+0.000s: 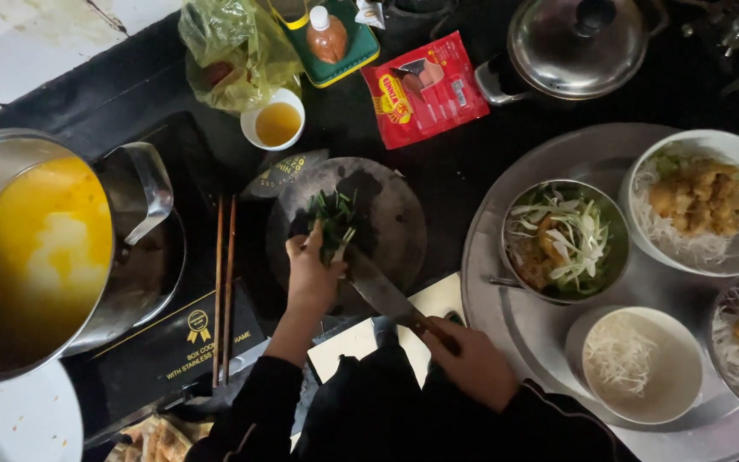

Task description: The person tears pieces of fried pork skin and distributes them into several bowls containing noodles and greens. They then chop green onions and add them to the bowls as a garnish.

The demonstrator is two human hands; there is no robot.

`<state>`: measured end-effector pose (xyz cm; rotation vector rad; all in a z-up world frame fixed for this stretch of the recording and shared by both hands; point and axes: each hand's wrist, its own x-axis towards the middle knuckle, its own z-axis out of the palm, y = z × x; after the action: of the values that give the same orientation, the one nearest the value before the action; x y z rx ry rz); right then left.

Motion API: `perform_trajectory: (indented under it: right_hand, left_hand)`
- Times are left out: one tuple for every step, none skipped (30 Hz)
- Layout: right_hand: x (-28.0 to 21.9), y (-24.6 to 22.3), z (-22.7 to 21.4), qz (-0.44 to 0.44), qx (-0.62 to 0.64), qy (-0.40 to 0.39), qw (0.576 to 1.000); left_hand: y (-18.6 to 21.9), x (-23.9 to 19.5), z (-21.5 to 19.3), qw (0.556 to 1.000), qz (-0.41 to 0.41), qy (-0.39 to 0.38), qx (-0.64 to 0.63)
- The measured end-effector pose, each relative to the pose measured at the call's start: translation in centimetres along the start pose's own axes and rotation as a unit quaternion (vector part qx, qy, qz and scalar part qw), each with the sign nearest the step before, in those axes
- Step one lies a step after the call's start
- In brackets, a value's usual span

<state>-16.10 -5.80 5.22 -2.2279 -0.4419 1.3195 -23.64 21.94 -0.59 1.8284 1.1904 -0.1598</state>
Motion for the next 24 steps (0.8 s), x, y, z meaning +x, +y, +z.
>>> perform_trajectory:
  right_hand:
    - [-0.1, -0.1, 0.0, -0.030, 0.021, 0.001, 0.999]
    - [-0.2, -0.2, -0.1, -0.059, 0.044, 0.003, 0.997]
    - [-0.7, -0.7, -0.3, -0.058, 0.046, 0.005, 0.997]
    - [-1.2, -1.2, -0.5, -0.043, 0.035, -0.002, 0.998]
    - [-1.6, -1.6, -0.9, -0.028, 0.025, -0.010, 0.999]
    - [-1.1, -0.4, 0.0, -0.020, 0.033, 0.004, 0.999]
    - [-0.6, 0.8, 0.8, -0.073, 0.027, 0.036, 0.996]
    - [-0.1, 2.3, 1.3, -0.120, 0.020, 0.074, 0.990]
    - [-0.9, 1.9, 0.7, -0.106, 0.025, 0.095, 0.990]
    - [-1.4, 1.4, 0.3, -0.128, 0.050, 0.091, 0.986]
    - [-1.9, 0.8, -0.1, -0.150, 0.074, 0.088, 0.982]
    - [-2.4, 0.8, -0.7, -0.143, 0.080, 0.106, 0.981]
    - [-2.8, 0.8, -1.2, -0.170, 0.088, 0.128, 0.973]
    - [-3.2, 0.7, -1.5, -0.200, 0.096, 0.147, 0.964]
    - [-4.0, 0.5, -2.7, -0.197, 0.100, 0.162, 0.962]
    - [-4.9, 0.1, -3.6, -0.183, 0.122, 0.157, 0.963]
    - [-5.7, -0.3, -4.6, -0.170, 0.144, 0.152, 0.963]
    - [-6.1, 0.6, -4.8, -0.169, 0.150, 0.161, 0.961]
    - [-6.5, 1.5, -5.0, -0.150, 0.164, 0.198, 0.955]
    - [-6.9, 2.5, -5.3, -0.129, 0.176, 0.234, 0.947]
    - [-8.0, 2.9, -6.3, -0.127, 0.182, 0.243, 0.944]
    - [-9.0, 3.4, -7.3, -0.100, 0.205, 0.247, 0.942]
    - [-10.0, 3.8, -8.2, -0.072, 0.229, 0.251, 0.938]
    - [-10.4, 5.2, -8.2, -0.072, 0.234, 0.258, 0.935]
  left_hand:
    - [-0.5, 0.3, 0.1, 1.000, 0.010, 0.011, -0.007]
    - [-1.0, 0.6, 0.2, 0.999, 0.020, 0.021, -0.014]
    - [-2.2, 0.8, 0.2, 0.999, 0.023, 0.018, -0.012]
    - [-3.0, 1.3, 0.2, 0.995, 0.081, 0.047, 0.018]
    - [-3.8, 1.8, 0.4, 0.986, 0.140, 0.075, 0.047]
    - [-4.0, 1.8, -0.2, 0.985, 0.153, 0.061, 0.049]
    - [-4.0, 1.9, -0.6, 0.973, 0.189, 0.099, 0.086]
    - [-3.7, 2.3, -0.5, 0.957, 0.229, 0.133, 0.119]
    - [-2.6, 1.9, -0.7, 0.955, 0.247, 0.116, 0.115]
    - [-1.5, 1.8, -1.3, 0.946, 0.267, 0.125, 0.137]
    - [-0.4, 1.6, -2.0, 0.936, 0.286, 0.134, 0.157]
    - [0.8, 1.4, -1.9, 0.932, 0.303, 0.124, 0.156]
    - [2.0, 1.3, -1.9, 0.947, 0.262, 0.113, 0.148]
    - [2.9, 1.0, -2.2, 0.960, 0.218, 0.106, 0.142]
    - [4.6, 1.0, -1.6, 0.957, 0.232, 0.099, 0.143]
    - [6.1, 0.8, -1.3, 0.955, 0.247, 0.094, 0.132]
    - [7.6, 0.6, -1.1, 0.953, 0.262, 0.088, 0.121]
    - [9.0, 1.2, -0.1, 0.950, 0.272, 0.084, 0.125]
    - [10.3, 1.7, 1.0, 0.919, 0.355, 0.090, 0.147]
    - [11.6, 2.3, 2.2, 0.880, 0.436, 0.094, 0.166]
    - [14.7, 1.0, 3.7, 0.875, 0.444, 0.089, 0.168]
    - [17.6, -0.3, 5.0, 0.889, 0.430, 0.042, 0.149]
    - [20.4, -1.7, 6.4, 0.901, 0.414, -0.005, 0.131]
    - [21.4, -1.1, 9.0, 0.897, 0.422, -0.009, 0.134]
